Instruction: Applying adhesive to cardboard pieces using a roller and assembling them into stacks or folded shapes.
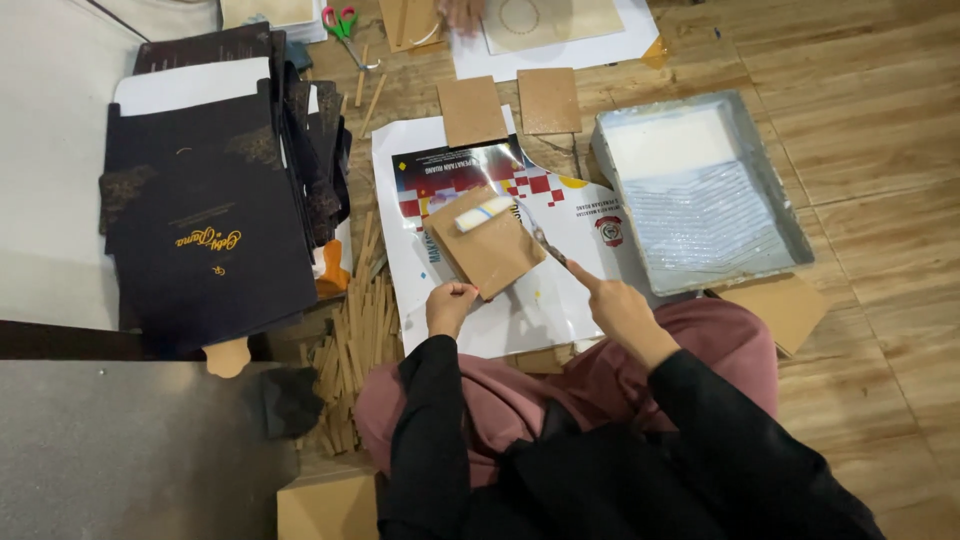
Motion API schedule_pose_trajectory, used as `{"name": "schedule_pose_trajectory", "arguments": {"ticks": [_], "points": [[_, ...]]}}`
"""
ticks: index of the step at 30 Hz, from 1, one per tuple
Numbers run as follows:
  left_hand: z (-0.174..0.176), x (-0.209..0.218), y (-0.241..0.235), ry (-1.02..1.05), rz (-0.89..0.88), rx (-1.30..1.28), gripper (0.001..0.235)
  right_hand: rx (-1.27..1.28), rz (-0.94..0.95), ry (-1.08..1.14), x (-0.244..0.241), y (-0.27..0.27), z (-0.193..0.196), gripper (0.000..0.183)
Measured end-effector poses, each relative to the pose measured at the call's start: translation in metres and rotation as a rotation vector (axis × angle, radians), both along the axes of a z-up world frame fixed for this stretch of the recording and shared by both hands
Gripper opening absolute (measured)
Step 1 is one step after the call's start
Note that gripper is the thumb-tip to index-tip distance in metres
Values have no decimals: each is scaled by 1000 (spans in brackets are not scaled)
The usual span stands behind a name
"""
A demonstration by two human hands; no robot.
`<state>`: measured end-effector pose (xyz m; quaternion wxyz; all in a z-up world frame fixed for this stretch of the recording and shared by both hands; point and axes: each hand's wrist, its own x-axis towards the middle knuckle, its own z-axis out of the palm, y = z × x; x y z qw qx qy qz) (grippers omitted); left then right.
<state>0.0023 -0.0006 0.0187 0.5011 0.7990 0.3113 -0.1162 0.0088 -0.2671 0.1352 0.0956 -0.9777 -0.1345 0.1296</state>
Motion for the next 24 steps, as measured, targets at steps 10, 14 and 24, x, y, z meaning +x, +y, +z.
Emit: {"name": "schedule_pose_trajectory", "arguments": {"ticks": [10,14,24], "points": [[0,0,0,29,-3,15,19,-64,58,-75,25,28,19,60],[-7,-2,1,35,-1,17,20,-77,108,-56,22,17,17,61],[10,-2,-4,-10,14,17,19,-131,-36,166,-82,-58,84,55]]}}
